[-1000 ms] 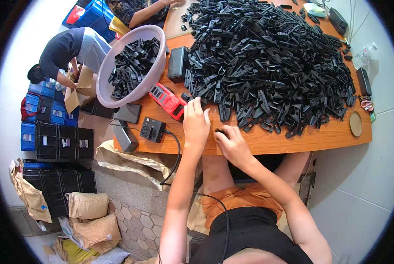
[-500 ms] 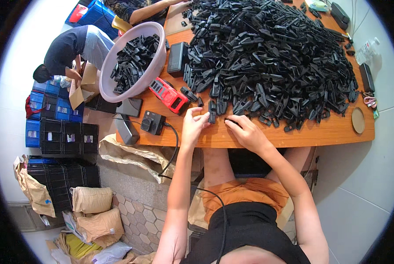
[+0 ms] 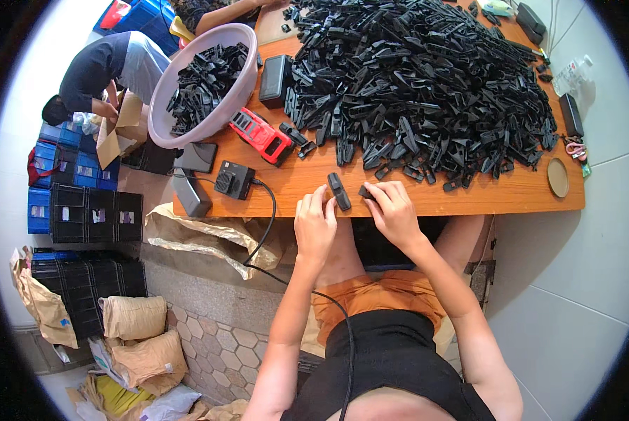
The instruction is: The person assembles small black plastic components by hand at a factory assembly table.
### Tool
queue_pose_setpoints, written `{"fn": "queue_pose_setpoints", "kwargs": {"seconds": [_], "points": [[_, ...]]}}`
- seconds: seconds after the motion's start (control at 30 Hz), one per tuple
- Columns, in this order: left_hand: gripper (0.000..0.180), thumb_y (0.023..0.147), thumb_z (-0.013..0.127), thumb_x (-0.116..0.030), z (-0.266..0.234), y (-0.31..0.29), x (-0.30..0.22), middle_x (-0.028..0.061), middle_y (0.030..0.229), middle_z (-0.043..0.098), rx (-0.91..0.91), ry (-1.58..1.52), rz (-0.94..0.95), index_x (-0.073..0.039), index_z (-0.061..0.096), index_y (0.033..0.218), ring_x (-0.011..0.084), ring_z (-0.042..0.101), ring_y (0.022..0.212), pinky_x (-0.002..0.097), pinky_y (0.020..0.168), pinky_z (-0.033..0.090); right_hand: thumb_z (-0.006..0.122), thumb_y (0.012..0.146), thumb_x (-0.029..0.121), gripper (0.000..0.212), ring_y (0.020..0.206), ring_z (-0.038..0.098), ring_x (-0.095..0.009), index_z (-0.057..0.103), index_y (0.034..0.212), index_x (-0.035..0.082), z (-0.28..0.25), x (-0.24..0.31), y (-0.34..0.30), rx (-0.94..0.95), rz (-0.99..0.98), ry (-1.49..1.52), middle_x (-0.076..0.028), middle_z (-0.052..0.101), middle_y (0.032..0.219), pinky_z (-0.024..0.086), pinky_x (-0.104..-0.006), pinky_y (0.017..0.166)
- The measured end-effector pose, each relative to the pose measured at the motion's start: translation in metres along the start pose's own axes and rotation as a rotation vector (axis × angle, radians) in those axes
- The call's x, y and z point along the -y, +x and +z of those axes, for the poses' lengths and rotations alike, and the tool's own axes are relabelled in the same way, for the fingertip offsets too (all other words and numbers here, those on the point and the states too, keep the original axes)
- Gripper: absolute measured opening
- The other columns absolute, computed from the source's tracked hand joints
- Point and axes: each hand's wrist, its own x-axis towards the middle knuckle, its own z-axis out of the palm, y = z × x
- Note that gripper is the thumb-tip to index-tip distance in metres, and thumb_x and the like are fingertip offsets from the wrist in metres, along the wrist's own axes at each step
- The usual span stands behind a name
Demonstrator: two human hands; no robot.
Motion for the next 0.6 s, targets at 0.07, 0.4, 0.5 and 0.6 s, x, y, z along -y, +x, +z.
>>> {"fn": "queue_pose_setpoints", "kwargs": {"seconds": [0.07, 0.4, 0.5, 0.6], "points": [[0.039, 0.083, 0.06, -0.002, -0.001, 0.001, 0.001, 0.0144, 0.109, 0.06, -0.061, -0.038, 0.149, -0.005, 0.059, 0.121, 0.0304, 0.054, 0.113, 0.0413, 0.093, 0.044, 0.069, 0.077, 0.003, 0.033, 0.091, 0.056, -0.028, 0.062, 0.109, 0.0, -0.001, 0.002, -0.002, -0.007, 0.012, -0.005, -0.01, 0.061, 0.095, 0.048, -0.0372, 0.079], [0.047, 0.077, 0.065, 0.005, 0.011, 0.02, 0.034, 0.0097, 0.108, 0.066, 0.081, -0.323, 0.444, -0.009, 0.061, 0.121, 0.027, 0.063, 0.101, 0.0358, 0.086, 0.051, 0.069, 0.078, 0.001, 0.032, 0.084, 0.062, -0.029, 0.065, 0.11, 0.002, -0.004, 0.004, -0.003, 0.073, 0.16, 0.277, -0.013, 0.061, 0.094, 0.051, -0.0356, 0.073], [0.047, 0.075, 0.07, 0.005, 0.013, 0.022, 0.035, 0.0107, 0.099, 0.069, 0.048, -0.459, 0.382, -0.007, 0.062, 0.119, 0.0256, 0.066, 0.093, 0.0339, 0.08, 0.053, 0.069, 0.077, 0.0, 0.033, 0.085, 0.062, -0.029, 0.065, 0.109, 0.002, -0.007, 0.001, -0.001, 0.109, 0.158, 0.277, -0.013, 0.062, 0.094, 0.05, -0.0353, 0.073], [0.044, 0.074, 0.072, 0.004, 0.013, 0.024, 0.037, 0.0102, 0.096, 0.07, 0.055, -0.494, 0.343, -0.006, 0.064, 0.115, 0.0237, 0.068, 0.09, 0.0327, 0.078, 0.054, 0.07, 0.075, -0.002, 0.033, 0.087, 0.061, -0.029, 0.066, 0.108, 0.001, -0.007, -0.005, 0.002, 0.108, 0.081, 0.26, -0.013, 0.062, 0.094, 0.05, -0.035, 0.074]]}}
